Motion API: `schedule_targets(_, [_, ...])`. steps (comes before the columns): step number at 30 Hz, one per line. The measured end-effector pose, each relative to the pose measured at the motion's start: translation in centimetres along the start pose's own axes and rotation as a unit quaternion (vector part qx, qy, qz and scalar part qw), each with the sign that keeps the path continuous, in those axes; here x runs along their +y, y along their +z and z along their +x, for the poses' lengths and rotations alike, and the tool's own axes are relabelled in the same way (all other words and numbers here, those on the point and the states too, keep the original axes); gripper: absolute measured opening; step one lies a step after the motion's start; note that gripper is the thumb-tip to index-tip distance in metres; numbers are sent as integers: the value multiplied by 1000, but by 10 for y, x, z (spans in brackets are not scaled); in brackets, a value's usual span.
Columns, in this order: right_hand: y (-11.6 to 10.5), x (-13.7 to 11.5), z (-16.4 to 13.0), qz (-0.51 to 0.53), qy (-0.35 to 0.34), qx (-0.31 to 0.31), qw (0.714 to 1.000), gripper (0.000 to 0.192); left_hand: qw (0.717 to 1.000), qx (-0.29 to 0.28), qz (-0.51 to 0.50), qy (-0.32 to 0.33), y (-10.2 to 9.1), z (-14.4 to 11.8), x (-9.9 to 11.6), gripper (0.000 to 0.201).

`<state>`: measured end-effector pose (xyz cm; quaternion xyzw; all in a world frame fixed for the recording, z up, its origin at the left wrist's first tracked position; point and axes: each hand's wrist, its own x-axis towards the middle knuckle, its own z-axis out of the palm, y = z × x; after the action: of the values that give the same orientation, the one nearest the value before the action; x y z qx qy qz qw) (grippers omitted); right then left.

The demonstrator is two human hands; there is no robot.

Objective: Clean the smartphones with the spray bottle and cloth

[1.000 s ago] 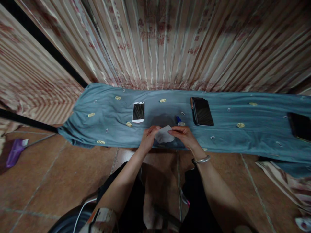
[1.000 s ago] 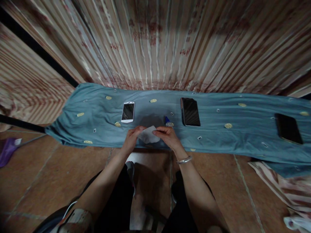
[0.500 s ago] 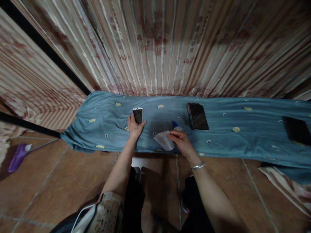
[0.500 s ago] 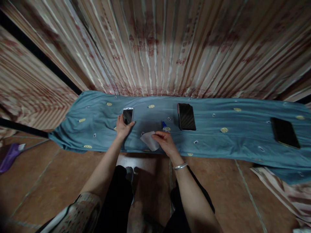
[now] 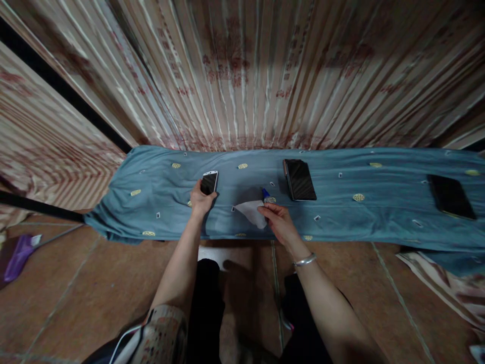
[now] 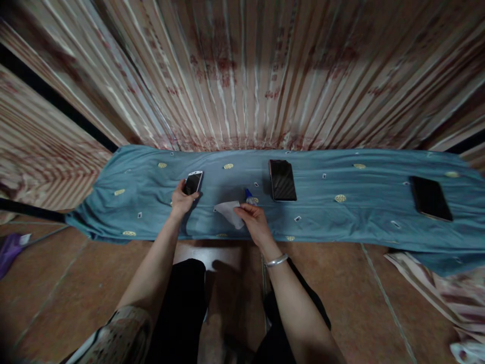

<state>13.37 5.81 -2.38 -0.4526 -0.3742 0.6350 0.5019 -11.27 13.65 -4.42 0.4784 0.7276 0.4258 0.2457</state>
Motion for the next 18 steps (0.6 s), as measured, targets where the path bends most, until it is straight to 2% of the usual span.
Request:
schedule_targets(2, [1,1,2,27,-11,25,999,33,991,4,-118,-70,-2,-6,5,77])
schedule_targets(4, [1,3,3,46,-23,42,998,33,968,-9,-220,-120,-4,-18,12,69])
schedule_targets(7, [0,4,5,54,-35,52,997,31,912,-74,-367,-170,-9,-44,26,56])
schedule_targets(12, [-4,4,5,82,-27,66,994,29,816,-201,-496,-218,-14,-81,47,42])
schedule_targets(13, [-5,3,5,90,-26,70,993,30,809,-213,-502,-220,-13,-86,49,41])
schedule_targets(15, [-6,2,6,98,-29,81,991,32,815,-208,-496,-215,-8,-93,51,45])
schedule_targets(18, [-6,0,7,95,-37,107,989,34,861,-154,-454,-169,1,-101,48,54])
